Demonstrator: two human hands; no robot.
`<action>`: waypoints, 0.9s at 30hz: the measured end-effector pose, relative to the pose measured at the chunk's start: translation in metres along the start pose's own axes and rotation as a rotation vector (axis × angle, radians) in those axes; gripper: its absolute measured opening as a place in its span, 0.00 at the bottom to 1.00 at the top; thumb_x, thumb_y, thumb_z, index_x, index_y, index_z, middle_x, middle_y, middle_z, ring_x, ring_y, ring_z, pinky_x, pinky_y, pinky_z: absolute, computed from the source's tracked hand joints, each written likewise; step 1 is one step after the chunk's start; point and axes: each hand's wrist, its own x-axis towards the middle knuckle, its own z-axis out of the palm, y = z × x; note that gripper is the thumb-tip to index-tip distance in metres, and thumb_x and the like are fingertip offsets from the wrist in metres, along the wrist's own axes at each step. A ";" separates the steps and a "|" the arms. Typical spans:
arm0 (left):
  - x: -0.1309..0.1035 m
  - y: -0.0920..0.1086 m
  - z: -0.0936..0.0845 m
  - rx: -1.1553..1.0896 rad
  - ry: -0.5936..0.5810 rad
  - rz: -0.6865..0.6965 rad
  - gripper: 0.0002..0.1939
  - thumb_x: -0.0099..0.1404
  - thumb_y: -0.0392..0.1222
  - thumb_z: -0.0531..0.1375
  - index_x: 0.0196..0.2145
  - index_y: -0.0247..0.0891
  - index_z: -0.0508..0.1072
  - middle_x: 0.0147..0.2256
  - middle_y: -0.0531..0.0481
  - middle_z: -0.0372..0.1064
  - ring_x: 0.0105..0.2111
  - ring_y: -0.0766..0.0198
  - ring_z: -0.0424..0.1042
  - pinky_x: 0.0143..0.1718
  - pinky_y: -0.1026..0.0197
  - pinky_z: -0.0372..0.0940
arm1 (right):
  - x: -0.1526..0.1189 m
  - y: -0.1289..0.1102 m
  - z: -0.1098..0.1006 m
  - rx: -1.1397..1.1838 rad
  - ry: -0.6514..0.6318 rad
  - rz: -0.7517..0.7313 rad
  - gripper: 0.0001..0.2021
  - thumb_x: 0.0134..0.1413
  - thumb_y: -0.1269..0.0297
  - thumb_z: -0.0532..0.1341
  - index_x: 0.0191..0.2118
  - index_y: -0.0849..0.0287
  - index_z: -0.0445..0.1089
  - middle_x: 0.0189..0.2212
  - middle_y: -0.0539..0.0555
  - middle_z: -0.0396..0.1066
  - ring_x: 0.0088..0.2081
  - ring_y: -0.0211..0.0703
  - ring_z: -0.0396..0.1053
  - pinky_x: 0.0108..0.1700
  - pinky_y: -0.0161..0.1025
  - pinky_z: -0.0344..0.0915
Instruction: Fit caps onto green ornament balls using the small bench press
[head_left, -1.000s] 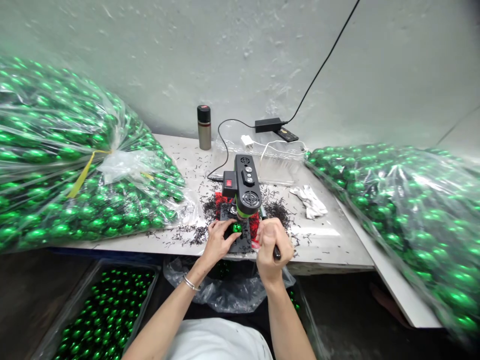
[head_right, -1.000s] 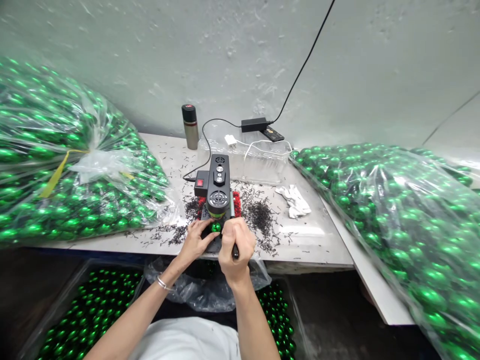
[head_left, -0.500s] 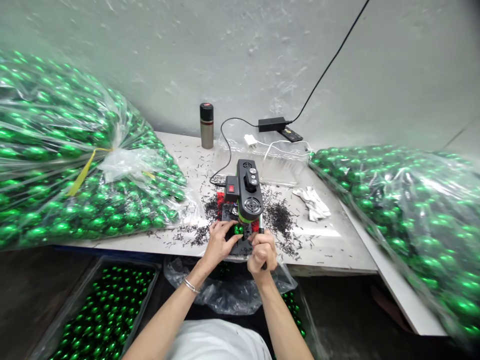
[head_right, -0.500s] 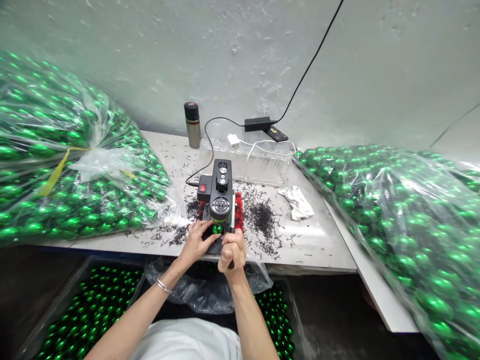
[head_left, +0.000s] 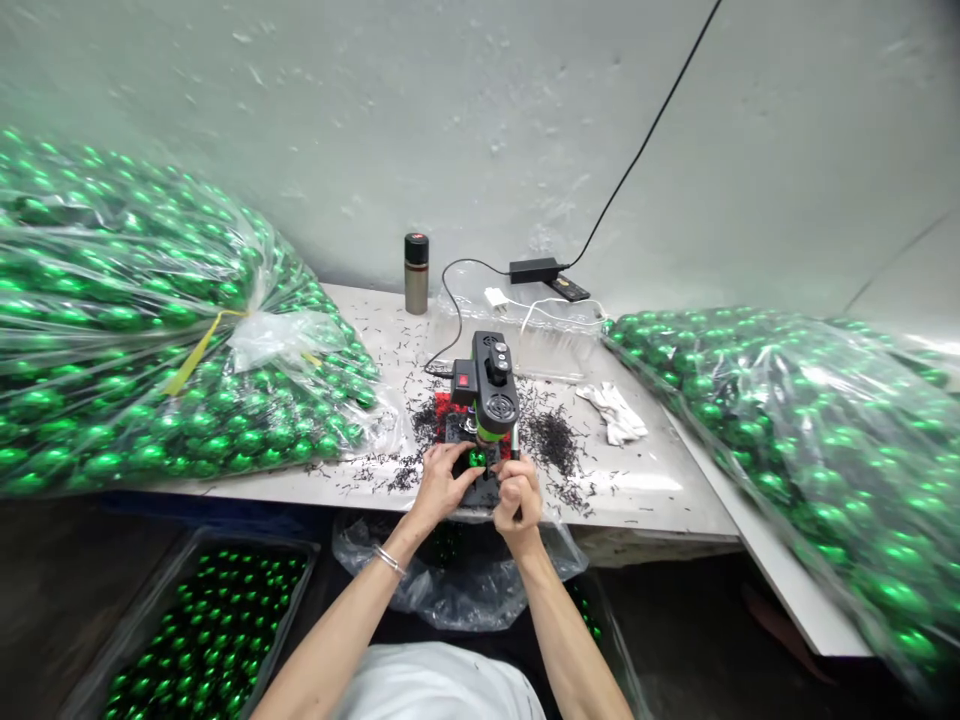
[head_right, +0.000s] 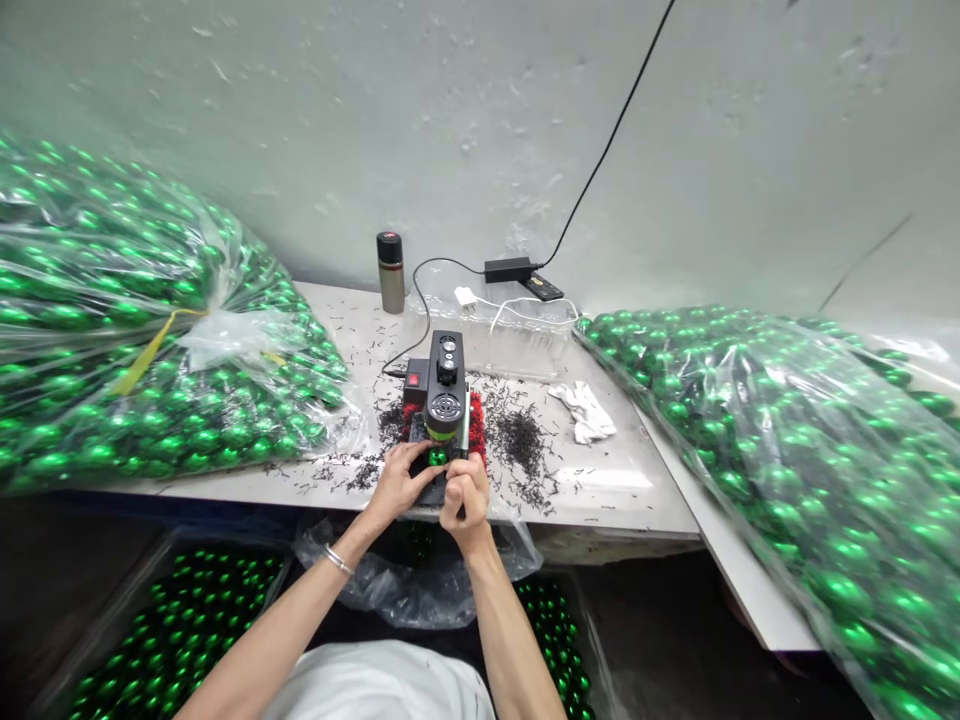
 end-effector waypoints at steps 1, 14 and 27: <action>0.001 0.000 0.000 -0.008 0.004 -0.009 0.16 0.61 0.43 0.67 0.47 0.43 0.77 0.43 0.46 0.77 0.47 0.53 0.73 0.56 0.45 0.60 | 0.007 -0.004 -0.002 0.012 0.021 0.032 0.15 0.67 0.69 0.46 0.27 0.55 0.57 0.26 0.48 0.62 0.29 0.37 0.66 0.37 0.41 0.64; -0.050 0.001 -0.040 0.110 0.145 0.164 0.20 0.66 0.49 0.63 0.53 0.41 0.72 0.51 0.41 0.74 0.53 0.50 0.70 0.55 0.46 0.63 | 0.059 -0.037 -0.009 0.127 0.104 0.399 0.16 0.67 0.67 0.52 0.25 0.57 0.60 0.23 0.48 0.61 0.26 0.35 0.61 0.30 0.37 0.57; 0.095 -0.048 -0.130 0.527 0.069 -0.331 0.12 0.62 0.34 0.59 0.43 0.30 0.75 0.42 0.31 0.75 0.46 0.40 0.74 0.49 0.44 0.66 | 0.044 -0.031 -0.005 0.123 0.117 0.343 0.17 0.66 0.70 0.52 0.23 0.56 0.57 0.23 0.48 0.61 0.26 0.36 0.62 0.29 0.38 0.57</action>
